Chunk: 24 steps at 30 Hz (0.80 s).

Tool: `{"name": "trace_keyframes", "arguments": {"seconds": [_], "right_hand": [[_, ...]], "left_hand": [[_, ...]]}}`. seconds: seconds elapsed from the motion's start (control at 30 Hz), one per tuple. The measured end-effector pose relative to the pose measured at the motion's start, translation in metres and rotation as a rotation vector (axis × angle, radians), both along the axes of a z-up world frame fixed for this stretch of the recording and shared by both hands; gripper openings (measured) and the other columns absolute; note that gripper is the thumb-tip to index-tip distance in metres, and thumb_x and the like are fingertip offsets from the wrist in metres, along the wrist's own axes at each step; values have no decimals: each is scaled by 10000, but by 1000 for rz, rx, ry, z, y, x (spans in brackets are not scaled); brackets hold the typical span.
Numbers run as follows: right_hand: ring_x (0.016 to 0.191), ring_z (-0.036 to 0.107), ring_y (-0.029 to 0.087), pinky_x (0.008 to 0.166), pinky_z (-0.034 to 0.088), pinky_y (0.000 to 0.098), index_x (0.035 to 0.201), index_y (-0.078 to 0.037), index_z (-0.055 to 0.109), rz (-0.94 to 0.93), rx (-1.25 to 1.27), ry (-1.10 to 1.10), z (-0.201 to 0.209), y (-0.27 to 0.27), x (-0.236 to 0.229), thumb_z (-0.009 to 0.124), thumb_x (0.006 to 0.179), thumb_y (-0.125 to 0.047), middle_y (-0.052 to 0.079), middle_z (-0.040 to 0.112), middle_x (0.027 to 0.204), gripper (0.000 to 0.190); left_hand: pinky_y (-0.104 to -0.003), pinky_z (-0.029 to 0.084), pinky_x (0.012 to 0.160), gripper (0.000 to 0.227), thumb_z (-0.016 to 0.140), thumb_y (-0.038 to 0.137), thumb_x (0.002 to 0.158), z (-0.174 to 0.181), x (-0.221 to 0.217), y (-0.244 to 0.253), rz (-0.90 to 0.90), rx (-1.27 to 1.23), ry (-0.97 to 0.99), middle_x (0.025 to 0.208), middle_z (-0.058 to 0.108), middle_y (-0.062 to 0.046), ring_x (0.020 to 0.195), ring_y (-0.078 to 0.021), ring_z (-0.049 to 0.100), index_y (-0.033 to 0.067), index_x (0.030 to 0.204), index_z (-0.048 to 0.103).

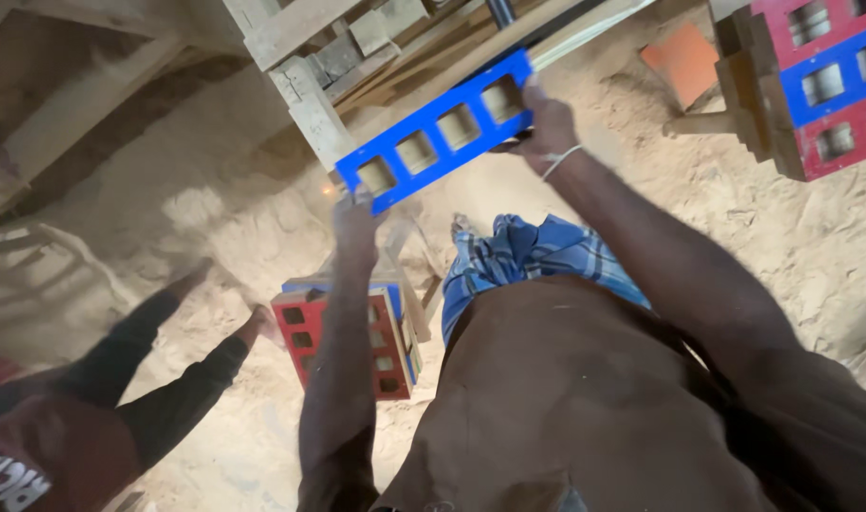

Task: The person repeatedly picks up hollow rectangular blocks in yellow, blue, and red, grinds their edges against a rotating grinding wheel, and places them on a nearby stack. The process is repeated for multiple blocks of different colors.

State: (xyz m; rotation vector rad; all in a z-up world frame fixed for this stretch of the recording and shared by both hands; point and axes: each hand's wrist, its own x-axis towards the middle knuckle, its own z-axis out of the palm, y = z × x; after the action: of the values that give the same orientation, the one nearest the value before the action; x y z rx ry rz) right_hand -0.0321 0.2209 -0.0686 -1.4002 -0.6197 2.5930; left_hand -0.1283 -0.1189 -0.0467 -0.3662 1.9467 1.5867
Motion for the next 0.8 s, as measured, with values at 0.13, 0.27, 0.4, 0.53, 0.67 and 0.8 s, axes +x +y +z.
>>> {"name": "trace_keyframes", "arguments": {"seconds": [0.13, 0.27, 0.4, 0.53, 0.67, 0.8], "right_hand": [[1194, 615, 433, 906, 455, 810, 1353, -94, 586, -56, 15, 34, 3, 56, 16, 589, 984, -445, 143, 625, 1346, 509], [1264, 596, 421, 945, 454, 822, 1372, -122, 593, -4, 76, 18, 16, 117, 32, 579, 1022, -429, 170, 612, 1371, 465], [1382, 585, 433, 1051, 400, 801, 1432, -114, 573, 9, 31, 262, 19, 179, 53, 571, 1048, -321, 170, 609, 1484, 436], [1306, 586, 438, 1013, 410, 797, 1413, -81, 563, -32, 63, 149, 7, 237, 68, 571, 1039, -305, 205, 621, 1425, 435], [1294, 607, 420, 1035, 424, 778, 1388, -44, 544, 51, 84, 187, 15, 262, 66, 616, 1025, -283, 209, 576, 1398, 440], [1204, 430, 688, 1014, 319, 762, 1411, 5, 483, 352, 816, -441, 62, 224, 114, 592, 1019, -439, 428, 533, 1275, 603]], "left_hand": [[-335, 523, 608, 239, 530, 268, 1067, -21, 11, 54, -100, -100, 108, 835, 571, -39, 729, -136, 552, 48, 1044, 622], [-338, 542, 563, 242, 570, 253, 994, -34, 28, 120, -74, -71, 103, 819, 603, -29, 675, -135, 581, 41, 1077, 651], [-356, 482, 528, 309, 576, 309, 1030, -47, 50, 184, -72, -158, 135, 743, 592, -74, 619, -169, 552, 9, 989, 636], [-355, 465, 613, 297, 621, 294, 1004, -53, 57, 246, -105, -323, 383, 743, 646, -73, 659, -189, 583, 4, 968, 671], [-404, 475, 647, 333, 611, 265, 1033, -9, 56, 278, -112, -192, 345, 757, 635, -140, 688, -235, 567, -48, 935, 668], [-421, 516, 800, 334, 595, 138, 1057, 79, 107, 259, -139, 35, 653, 1038, 648, -204, 920, -261, 623, -114, 1270, 538]]}}
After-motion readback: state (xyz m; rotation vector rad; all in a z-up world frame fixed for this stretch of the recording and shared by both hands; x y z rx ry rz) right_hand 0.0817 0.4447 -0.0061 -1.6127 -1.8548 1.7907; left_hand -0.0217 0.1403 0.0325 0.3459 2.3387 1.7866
